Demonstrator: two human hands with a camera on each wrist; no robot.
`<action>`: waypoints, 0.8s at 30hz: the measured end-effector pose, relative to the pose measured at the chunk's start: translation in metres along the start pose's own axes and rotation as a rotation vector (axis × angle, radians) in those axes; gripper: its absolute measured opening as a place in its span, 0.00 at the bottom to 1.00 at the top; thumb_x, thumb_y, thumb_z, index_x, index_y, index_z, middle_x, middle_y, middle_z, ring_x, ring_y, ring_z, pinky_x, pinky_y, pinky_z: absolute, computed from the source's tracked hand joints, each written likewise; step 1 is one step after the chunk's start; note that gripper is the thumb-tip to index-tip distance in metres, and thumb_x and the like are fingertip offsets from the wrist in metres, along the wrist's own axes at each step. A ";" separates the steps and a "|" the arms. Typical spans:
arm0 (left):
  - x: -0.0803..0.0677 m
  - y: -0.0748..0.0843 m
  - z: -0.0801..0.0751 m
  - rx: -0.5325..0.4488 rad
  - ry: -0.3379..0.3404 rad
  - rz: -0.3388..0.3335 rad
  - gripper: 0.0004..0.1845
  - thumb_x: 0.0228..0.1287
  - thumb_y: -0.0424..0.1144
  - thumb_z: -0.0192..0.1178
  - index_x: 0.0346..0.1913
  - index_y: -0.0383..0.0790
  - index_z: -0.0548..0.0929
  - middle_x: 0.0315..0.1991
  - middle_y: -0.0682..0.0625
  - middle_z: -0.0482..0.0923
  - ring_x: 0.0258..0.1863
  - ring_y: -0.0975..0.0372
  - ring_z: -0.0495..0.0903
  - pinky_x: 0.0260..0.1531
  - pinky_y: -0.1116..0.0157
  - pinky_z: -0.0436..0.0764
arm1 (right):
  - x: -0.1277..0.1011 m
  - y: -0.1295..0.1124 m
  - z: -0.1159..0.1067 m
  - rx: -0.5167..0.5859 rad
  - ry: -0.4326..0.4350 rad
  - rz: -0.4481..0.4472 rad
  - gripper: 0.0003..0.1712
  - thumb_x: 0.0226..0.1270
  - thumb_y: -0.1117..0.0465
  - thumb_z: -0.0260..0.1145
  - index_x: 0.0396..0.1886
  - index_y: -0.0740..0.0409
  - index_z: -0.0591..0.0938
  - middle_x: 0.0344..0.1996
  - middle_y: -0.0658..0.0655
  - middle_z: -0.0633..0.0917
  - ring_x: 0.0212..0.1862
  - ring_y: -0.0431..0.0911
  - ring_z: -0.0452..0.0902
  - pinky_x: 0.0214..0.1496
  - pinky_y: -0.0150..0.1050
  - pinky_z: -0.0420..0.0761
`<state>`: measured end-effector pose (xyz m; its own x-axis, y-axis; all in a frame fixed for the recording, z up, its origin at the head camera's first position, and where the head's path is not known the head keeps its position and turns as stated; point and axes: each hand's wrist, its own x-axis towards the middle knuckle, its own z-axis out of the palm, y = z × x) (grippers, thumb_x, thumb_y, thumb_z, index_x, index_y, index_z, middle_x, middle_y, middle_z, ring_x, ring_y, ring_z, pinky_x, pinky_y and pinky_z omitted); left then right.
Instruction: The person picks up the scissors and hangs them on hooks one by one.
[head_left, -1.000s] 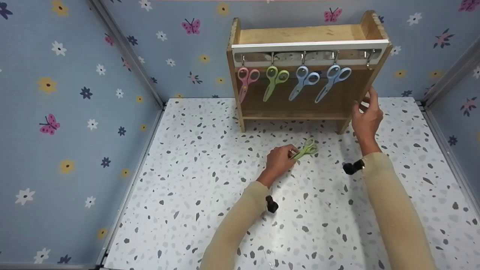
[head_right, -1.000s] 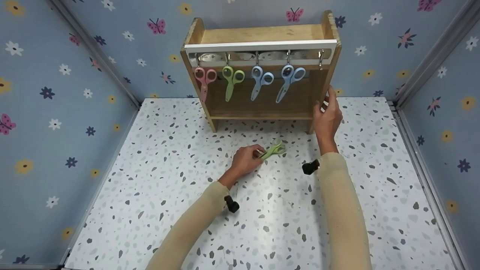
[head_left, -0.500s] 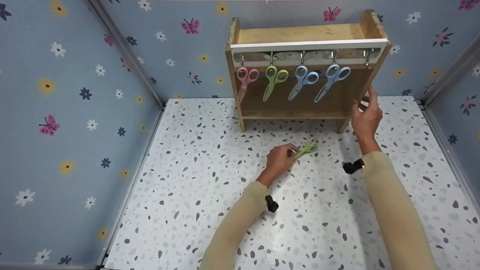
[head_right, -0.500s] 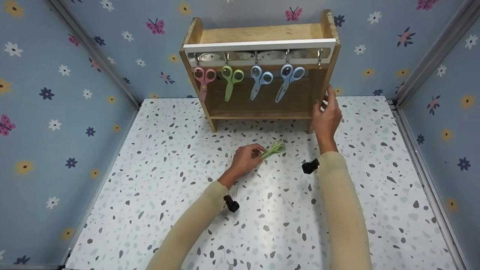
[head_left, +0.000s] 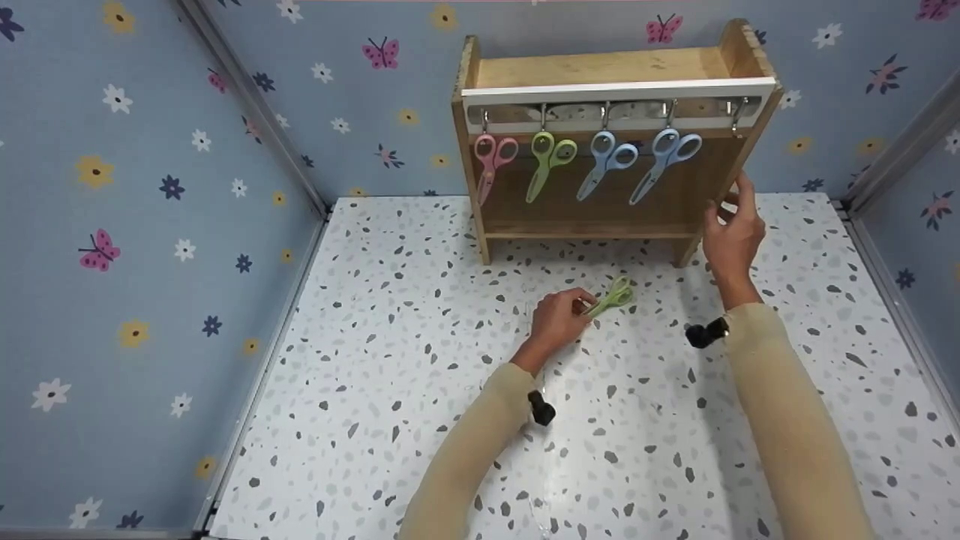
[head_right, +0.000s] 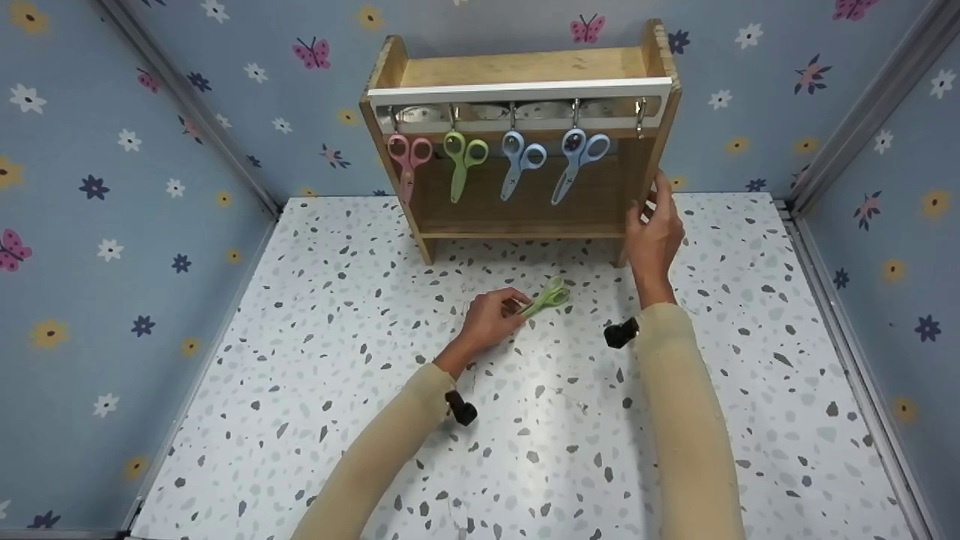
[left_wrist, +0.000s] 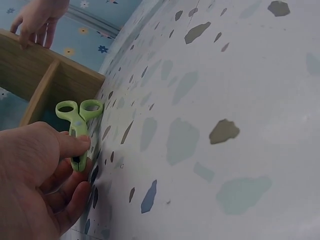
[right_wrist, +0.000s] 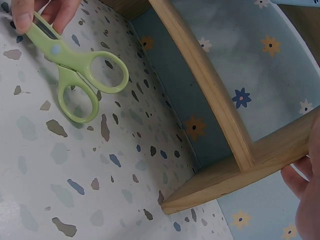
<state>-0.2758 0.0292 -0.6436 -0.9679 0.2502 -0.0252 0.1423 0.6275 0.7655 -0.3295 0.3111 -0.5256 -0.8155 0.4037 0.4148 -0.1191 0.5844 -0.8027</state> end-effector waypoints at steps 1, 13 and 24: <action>0.000 -0.001 0.000 -0.006 0.001 -0.002 0.11 0.74 0.40 0.75 0.54 0.59 0.95 0.45 0.59 0.96 0.45 0.67 0.93 0.49 0.63 0.89 | 0.000 0.000 0.000 0.000 -0.002 0.004 0.33 0.87 0.63 0.61 0.87 0.46 0.71 0.75 0.61 0.85 0.75 0.55 0.85 0.78 0.55 0.84; 0.006 -0.010 0.001 -0.068 -0.013 0.019 0.11 0.75 0.41 0.76 0.55 0.58 0.95 0.49 0.57 0.96 0.47 0.65 0.94 0.52 0.62 0.91 | -0.001 -0.004 -0.002 0.000 -0.019 0.038 0.35 0.88 0.62 0.60 0.88 0.42 0.69 0.78 0.56 0.83 0.76 0.52 0.84 0.79 0.51 0.83; -0.016 0.033 -0.032 -0.116 -0.019 0.012 0.13 0.79 0.38 0.72 0.60 0.53 0.93 0.54 0.51 0.95 0.50 0.59 0.93 0.55 0.58 0.90 | 0.000 -0.001 0.000 -0.007 0.011 0.002 0.32 0.87 0.64 0.62 0.86 0.50 0.73 0.71 0.64 0.87 0.73 0.56 0.87 0.76 0.56 0.85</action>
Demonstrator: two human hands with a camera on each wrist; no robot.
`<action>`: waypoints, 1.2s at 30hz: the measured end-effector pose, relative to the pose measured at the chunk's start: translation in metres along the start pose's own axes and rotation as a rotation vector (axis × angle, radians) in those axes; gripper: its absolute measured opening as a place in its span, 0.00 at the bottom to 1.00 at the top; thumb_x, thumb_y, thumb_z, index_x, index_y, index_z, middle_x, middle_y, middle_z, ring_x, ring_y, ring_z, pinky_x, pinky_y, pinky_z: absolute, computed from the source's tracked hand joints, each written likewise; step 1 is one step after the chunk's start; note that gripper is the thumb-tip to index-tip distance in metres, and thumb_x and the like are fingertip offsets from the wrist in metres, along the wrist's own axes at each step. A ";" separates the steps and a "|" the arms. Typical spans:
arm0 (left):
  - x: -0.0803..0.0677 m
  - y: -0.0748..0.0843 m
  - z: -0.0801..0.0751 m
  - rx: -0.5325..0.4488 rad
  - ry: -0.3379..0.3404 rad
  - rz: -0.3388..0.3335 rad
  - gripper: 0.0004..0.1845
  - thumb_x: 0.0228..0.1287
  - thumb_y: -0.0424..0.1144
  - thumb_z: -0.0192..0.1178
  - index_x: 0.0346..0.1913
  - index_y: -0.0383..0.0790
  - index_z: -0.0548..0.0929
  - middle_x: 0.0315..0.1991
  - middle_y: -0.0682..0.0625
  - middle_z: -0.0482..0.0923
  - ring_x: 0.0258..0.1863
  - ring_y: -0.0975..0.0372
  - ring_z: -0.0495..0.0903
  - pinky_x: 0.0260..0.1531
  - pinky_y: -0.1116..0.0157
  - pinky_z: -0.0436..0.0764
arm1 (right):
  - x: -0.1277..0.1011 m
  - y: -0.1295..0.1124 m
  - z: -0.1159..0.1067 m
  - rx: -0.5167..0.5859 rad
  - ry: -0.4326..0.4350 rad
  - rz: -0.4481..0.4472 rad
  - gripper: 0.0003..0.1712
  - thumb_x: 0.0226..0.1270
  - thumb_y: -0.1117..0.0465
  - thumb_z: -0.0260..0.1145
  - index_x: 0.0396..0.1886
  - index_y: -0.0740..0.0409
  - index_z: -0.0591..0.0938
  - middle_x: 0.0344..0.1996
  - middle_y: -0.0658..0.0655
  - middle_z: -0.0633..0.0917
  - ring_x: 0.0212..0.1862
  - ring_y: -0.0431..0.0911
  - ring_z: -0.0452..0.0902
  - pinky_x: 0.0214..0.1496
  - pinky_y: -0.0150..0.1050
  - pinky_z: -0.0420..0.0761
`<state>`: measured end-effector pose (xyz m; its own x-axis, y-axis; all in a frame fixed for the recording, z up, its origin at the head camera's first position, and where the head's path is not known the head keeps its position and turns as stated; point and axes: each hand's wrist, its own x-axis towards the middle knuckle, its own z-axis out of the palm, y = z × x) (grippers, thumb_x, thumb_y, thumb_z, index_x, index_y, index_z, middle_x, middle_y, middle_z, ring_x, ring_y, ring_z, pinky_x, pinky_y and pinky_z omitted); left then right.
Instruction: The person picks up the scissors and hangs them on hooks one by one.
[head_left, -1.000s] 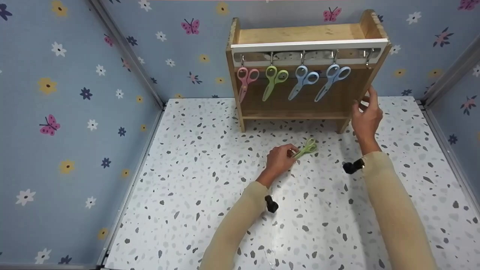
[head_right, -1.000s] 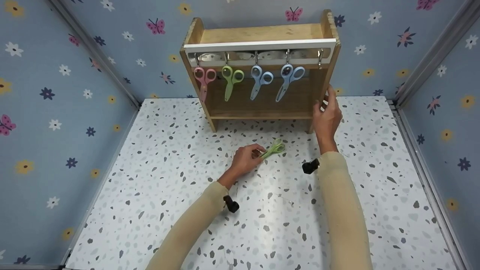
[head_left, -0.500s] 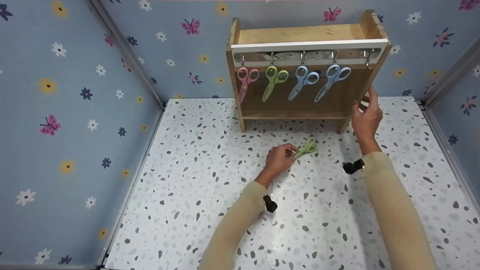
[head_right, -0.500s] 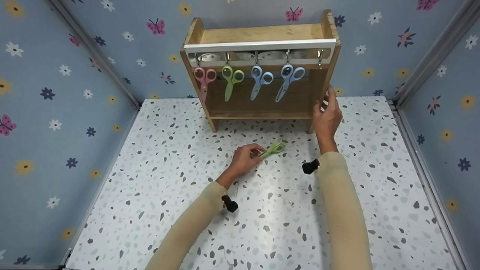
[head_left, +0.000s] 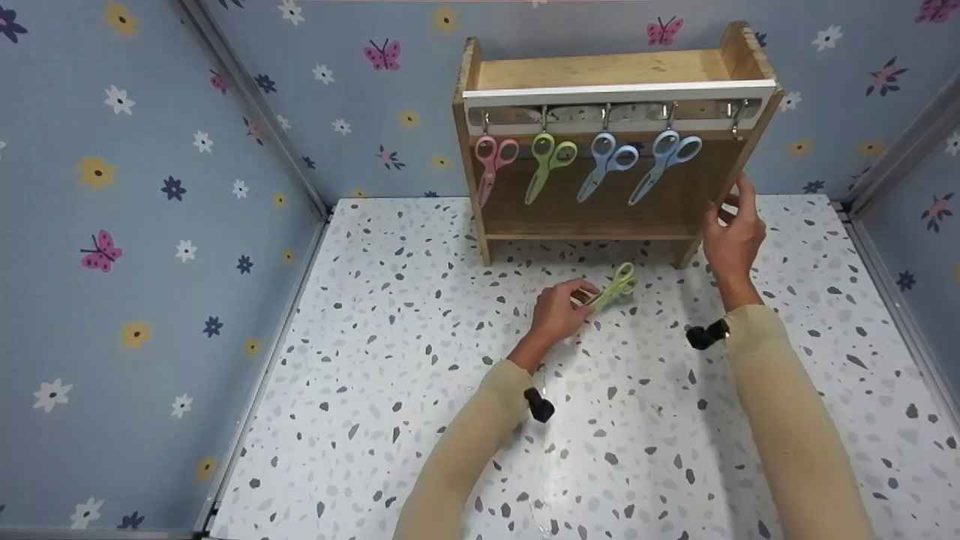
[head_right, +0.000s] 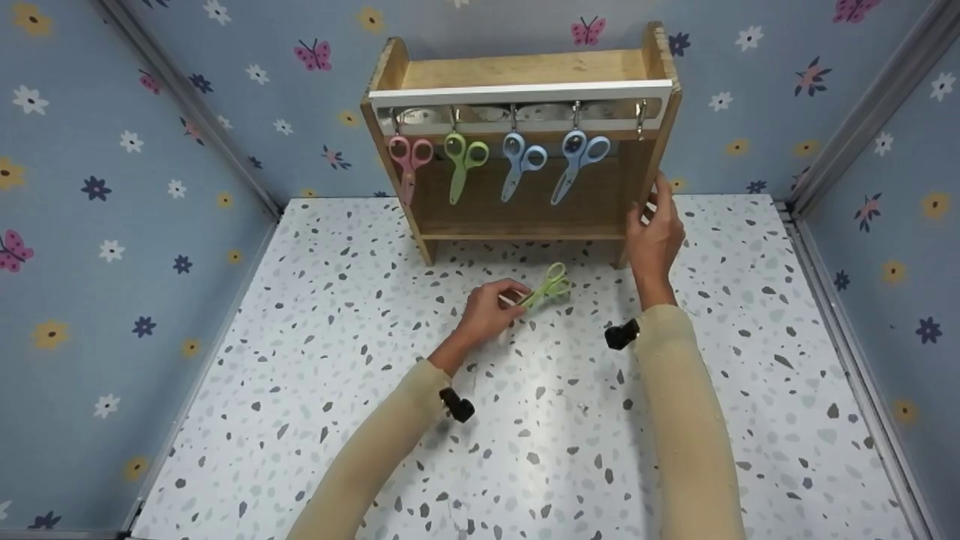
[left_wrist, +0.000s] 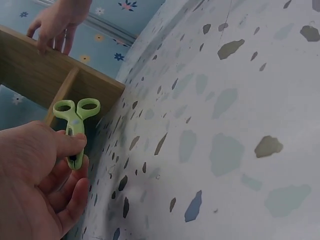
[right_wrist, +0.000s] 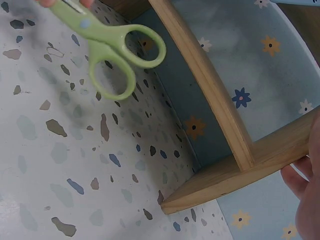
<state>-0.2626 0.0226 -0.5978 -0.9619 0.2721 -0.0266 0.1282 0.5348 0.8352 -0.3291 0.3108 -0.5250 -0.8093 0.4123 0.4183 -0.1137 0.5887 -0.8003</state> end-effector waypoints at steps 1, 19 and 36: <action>-0.002 0.004 -0.001 -0.011 0.002 0.001 0.13 0.79 0.38 0.71 0.61 0.52 0.93 0.55 0.51 0.95 0.51 0.57 0.93 0.56 0.58 0.90 | 0.000 0.000 0.000 -0.001 -0.002 0.002 0.32 0.87 0.64 0.62 0.86 0.49 0.72 0.72 0.64 0.87 0.73 0.56 0.87 0.76 0.56 0.85; -0.005 0.023 -0.008 -0.089 0.047 0.031 0.13 0.78 0.35 0.72 0.60 0.48 0.93 0.52 0.47 0.95 0.44 0.59 0.92 0.43 0.67 0.88 | 0.000 -0.004 -0.001 0.008 -0.037 0.057 0.35 0.88 0.62 0.62 0.89 0.41 0.68 0.77 0.55 0.85 0.75 0.50 0.85 0.79 0.48 0.84; -0.005 0.043 -0.014 -0.169 0.054 0.060 0.14 0.78 0.35 0.73 0.61 0.48 0.92 0.53 0.47 0.93 0.45 0.58 0.91 0.39 0.72 0.83 | 0.000 -0.002 -0.001 -0.003 -0.018 0.016 0.33 0.88 0.62 0.62 0.87 0.45 0.71 0.77 0.58 0.85 0.75 0.54 0.85 0.78 0.53 0.84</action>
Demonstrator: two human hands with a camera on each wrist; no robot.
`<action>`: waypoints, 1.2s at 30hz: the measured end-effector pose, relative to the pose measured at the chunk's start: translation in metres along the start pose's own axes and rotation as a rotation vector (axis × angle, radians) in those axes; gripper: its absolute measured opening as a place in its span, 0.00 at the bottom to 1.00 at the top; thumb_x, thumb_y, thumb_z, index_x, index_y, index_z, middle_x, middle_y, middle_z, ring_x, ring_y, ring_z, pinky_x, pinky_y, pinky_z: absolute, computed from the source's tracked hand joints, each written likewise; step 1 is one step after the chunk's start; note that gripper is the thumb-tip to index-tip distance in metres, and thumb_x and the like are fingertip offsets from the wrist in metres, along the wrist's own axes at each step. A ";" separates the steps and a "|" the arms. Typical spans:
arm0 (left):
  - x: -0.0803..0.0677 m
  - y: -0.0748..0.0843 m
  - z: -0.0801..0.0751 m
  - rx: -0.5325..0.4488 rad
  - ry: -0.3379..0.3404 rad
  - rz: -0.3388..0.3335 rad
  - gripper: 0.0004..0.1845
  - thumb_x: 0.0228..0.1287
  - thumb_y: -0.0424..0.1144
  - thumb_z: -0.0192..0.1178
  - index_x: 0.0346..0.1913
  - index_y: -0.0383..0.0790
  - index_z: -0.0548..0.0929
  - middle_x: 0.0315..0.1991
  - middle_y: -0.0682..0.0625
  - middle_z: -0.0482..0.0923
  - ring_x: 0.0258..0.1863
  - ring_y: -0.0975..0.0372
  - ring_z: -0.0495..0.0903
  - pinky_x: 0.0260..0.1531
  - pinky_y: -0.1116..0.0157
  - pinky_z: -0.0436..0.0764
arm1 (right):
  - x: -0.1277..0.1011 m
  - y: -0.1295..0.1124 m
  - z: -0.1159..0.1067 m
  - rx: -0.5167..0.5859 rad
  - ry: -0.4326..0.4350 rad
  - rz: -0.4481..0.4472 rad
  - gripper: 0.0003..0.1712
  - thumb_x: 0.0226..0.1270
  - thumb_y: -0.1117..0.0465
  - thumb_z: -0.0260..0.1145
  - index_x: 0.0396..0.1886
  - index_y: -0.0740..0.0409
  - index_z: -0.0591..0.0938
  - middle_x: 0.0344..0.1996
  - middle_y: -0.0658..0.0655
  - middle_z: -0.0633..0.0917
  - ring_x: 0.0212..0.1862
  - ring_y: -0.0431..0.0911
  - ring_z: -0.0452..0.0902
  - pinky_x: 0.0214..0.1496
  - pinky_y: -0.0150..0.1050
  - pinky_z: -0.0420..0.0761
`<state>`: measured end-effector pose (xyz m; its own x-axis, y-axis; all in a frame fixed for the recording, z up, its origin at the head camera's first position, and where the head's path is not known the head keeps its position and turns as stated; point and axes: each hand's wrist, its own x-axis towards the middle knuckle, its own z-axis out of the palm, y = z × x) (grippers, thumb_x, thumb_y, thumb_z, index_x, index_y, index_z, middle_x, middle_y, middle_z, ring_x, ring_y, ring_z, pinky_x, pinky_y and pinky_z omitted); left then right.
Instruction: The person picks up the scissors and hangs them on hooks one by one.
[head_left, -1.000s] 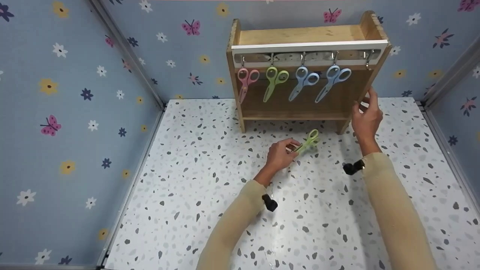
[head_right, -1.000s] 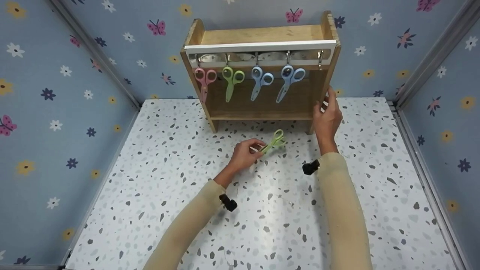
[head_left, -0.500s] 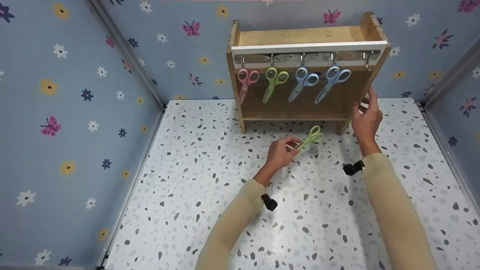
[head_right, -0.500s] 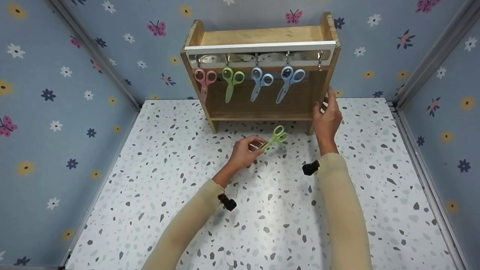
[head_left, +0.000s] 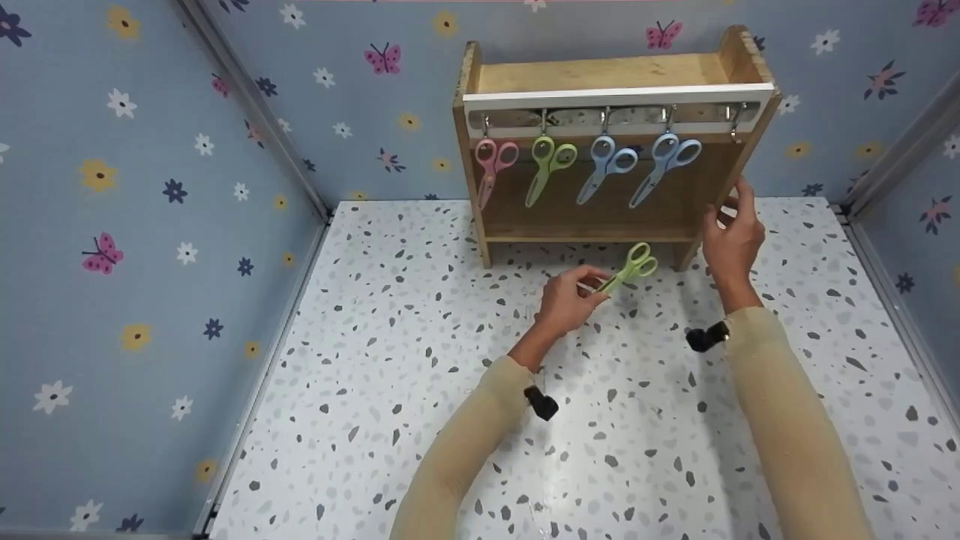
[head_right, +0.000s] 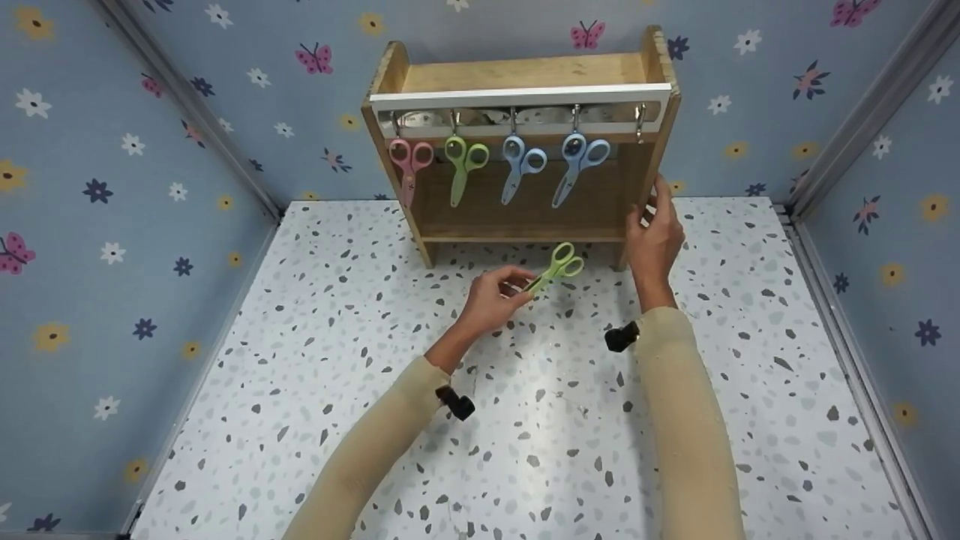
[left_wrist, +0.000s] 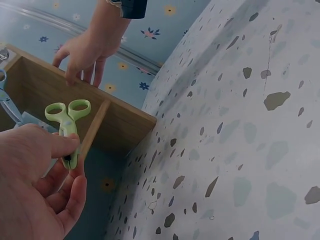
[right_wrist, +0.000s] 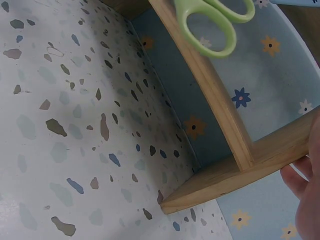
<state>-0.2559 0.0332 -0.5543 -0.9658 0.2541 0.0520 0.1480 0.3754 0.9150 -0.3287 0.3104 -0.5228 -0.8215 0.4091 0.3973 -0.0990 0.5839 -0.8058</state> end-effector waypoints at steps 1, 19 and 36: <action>0.000 0.001 0.000 -0.013 0.000 0.004 0.14 0.78 0.35 0.73 0.61 0.48 0.92 0.53 0.47 0.93 0.45 0.60 0.90 0.39 0.73 0.82 | 0.000 0.000 0.000 0.000 -0.001 0.001 0.33 0.88 0.61 0.62 0.87 0.45 0.71 0.77 0.57 0.85 0.75 0.54 0.85 0.78 0.53 0.84; 0.008 0.030 -0.005 -0.083 -0.011 0.078 0.14 0.78 0.33 0.72 0.62 0.46 0.91 0.54 0.45 0.92 0.45 0.60 0.90 0.43 0.72 0.87 | 0.000 0.002 0.000 0.017 -0.004 -0.014 0.33 0.88 0.63 0.62 0.87 0.46 0.71 0.75 0.60 0.86 0.75 0.55 0.86 0.77 0.55 0.84; 0.017 0.054 -0.012 -0.079 -0.028 0.169 0.14 0.77 0.33 0.73 0.62 0.43 0.91 0.55 0.45 0.94 0.42 0.68 0.87 0.46 0.74 0.84 | 0.000 0.002 -0.001 0.012 0.005 -0.005 0.33 0.87 0.63 0.62 0.86 0.44 0.72 0.74 0.60 0.87 0.74 0.54 0.87 0.76 0.55 0.85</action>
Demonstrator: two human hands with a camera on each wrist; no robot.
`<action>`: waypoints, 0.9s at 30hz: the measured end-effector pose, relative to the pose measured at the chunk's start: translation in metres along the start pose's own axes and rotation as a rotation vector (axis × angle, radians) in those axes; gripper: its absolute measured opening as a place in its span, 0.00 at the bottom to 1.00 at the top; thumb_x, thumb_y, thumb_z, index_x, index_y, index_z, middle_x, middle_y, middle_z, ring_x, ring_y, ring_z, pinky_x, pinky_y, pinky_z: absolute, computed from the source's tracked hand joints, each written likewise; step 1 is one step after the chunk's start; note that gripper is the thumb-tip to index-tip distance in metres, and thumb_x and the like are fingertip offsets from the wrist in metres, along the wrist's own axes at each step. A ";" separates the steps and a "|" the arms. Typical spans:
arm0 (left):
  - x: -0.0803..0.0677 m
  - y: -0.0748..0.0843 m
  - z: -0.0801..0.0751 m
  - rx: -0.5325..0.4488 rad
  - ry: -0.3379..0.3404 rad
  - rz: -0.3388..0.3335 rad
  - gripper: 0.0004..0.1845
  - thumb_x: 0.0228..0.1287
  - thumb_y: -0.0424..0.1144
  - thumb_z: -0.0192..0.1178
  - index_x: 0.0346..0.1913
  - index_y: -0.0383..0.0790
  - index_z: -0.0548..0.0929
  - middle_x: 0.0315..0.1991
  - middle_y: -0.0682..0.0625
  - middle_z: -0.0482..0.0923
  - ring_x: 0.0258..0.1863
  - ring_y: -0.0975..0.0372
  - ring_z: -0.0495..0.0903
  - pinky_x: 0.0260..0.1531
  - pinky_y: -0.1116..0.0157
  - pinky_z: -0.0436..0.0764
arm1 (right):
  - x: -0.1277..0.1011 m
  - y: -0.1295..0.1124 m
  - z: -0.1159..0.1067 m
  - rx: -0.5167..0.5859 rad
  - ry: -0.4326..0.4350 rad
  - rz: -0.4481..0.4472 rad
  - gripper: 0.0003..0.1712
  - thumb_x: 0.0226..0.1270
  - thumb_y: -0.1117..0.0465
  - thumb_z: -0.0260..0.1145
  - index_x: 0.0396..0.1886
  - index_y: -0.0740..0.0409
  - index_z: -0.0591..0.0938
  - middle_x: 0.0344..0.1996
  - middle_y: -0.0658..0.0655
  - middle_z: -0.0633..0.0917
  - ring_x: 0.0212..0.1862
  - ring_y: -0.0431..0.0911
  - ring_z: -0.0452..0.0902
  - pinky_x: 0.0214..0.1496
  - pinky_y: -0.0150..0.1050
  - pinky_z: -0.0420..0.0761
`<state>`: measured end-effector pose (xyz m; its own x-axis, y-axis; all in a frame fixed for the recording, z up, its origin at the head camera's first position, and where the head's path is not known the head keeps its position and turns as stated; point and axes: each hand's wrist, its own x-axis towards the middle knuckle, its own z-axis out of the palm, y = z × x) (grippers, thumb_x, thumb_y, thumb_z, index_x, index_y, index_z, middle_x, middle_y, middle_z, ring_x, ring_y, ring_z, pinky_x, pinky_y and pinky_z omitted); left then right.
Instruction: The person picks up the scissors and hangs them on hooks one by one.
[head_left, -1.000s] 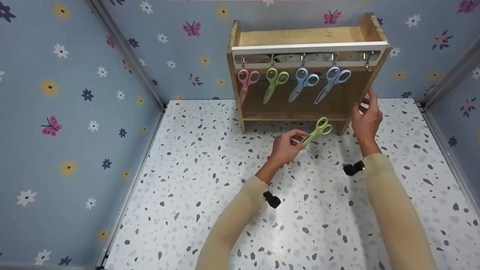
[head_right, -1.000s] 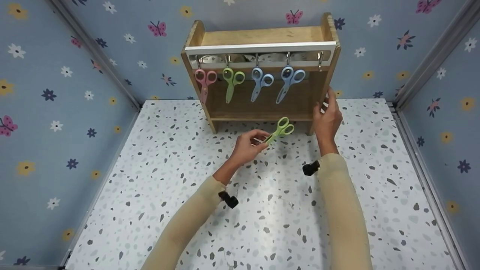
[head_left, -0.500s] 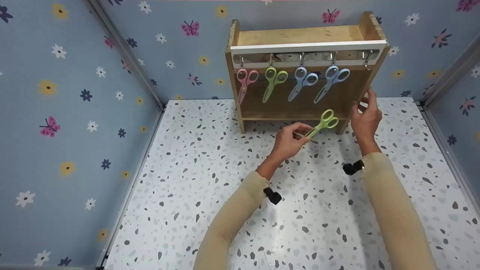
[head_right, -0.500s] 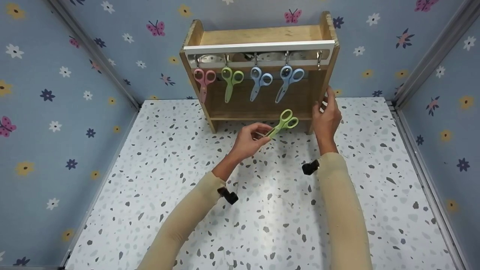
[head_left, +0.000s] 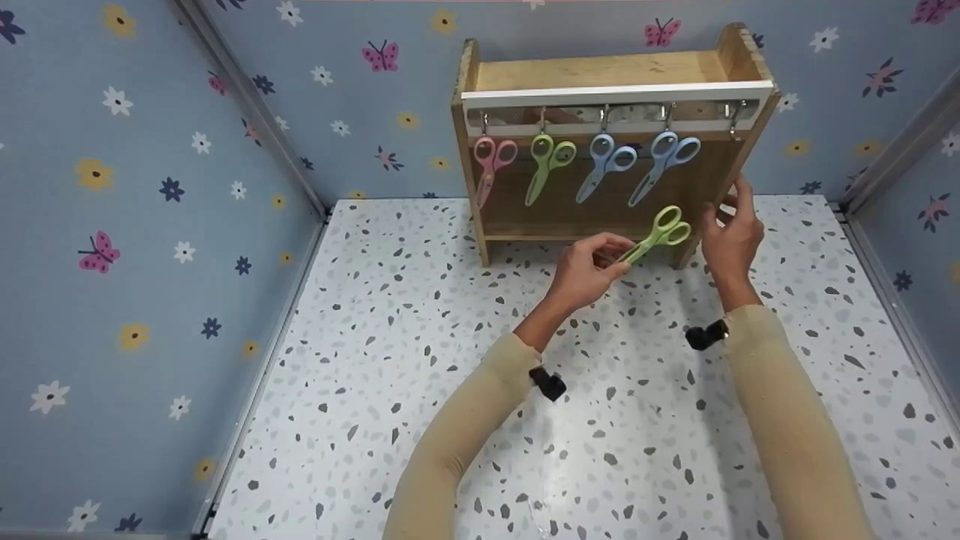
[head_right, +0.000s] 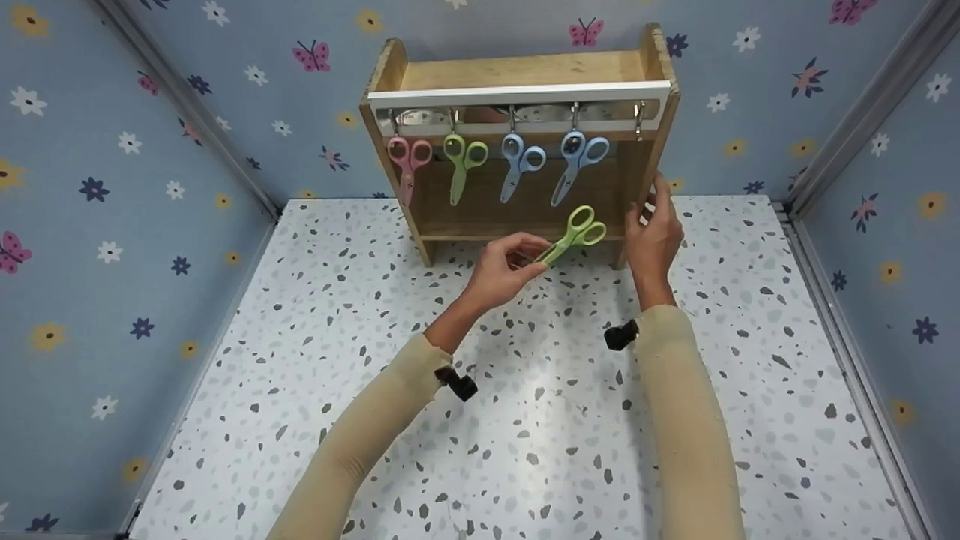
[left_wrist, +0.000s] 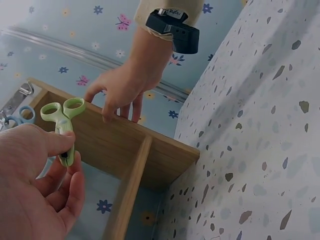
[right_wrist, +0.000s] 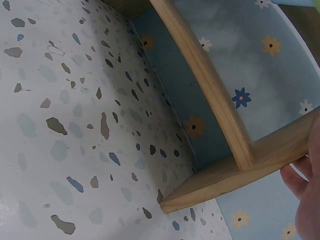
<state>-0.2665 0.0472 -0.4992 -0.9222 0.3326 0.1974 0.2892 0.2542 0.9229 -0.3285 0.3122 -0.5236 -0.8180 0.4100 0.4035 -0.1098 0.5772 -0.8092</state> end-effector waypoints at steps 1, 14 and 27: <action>0.000 0.001 0.000 0.001 -0.002 0.007 0.14 0.77 0.33 0.73 0.62 0.43 0.91 0.55 0.45 0.94 0.43 0.68 0.87 0.46 0.73 0.85 | 0.000 0.000 0.000 0.001 0.002 0.001 0.33 0.87 0.63 0.62 0.86 0.44 0.72 0.74 0.61 0.87 0.74 0.54 0.87 0.76 0.55 0.85; 0.008 0.018 -0.006 -0.025 -0.021 0.068 0.14 0.78 0.32 0.72 0.62 0.41 0.90 0.54 0.42 0.94 0.40 0.69 0.84 0.43 0.75 0.83 | 0.000 -0.001 0.001 0.004 0.004 0.000 0.33 0.86 0.63 0.62 0.86 0.47 0.72 0.72 0.63 0.88 0.74 0.56 0.87 0.76 0.56 0.85; 0.018 0.036 -0.005 -0.020 -0.014 0.147 0.15 0.76 0.32 0.73 0.62 0.39 0.91 0.55 0.41 0.95 0.44 0.61 0.91 0.45 0.73 0.87 | 0.000 -0.002 0.000 0.017 -0.008 0.028 0.34 0.86 0.57 0.68 0.86 0.44 0.72 0.74 0.57 0.87 0.74 0.51 0.86 0.77 0.47 0.85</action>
<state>-0.2737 0.0578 -0.4610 -0.8663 0.3780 0.3265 0.4159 0.1839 0.8906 -0.3286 0.3113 -0.5217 -0.8254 0.4201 0.3770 -0.0961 0.5536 -0.8272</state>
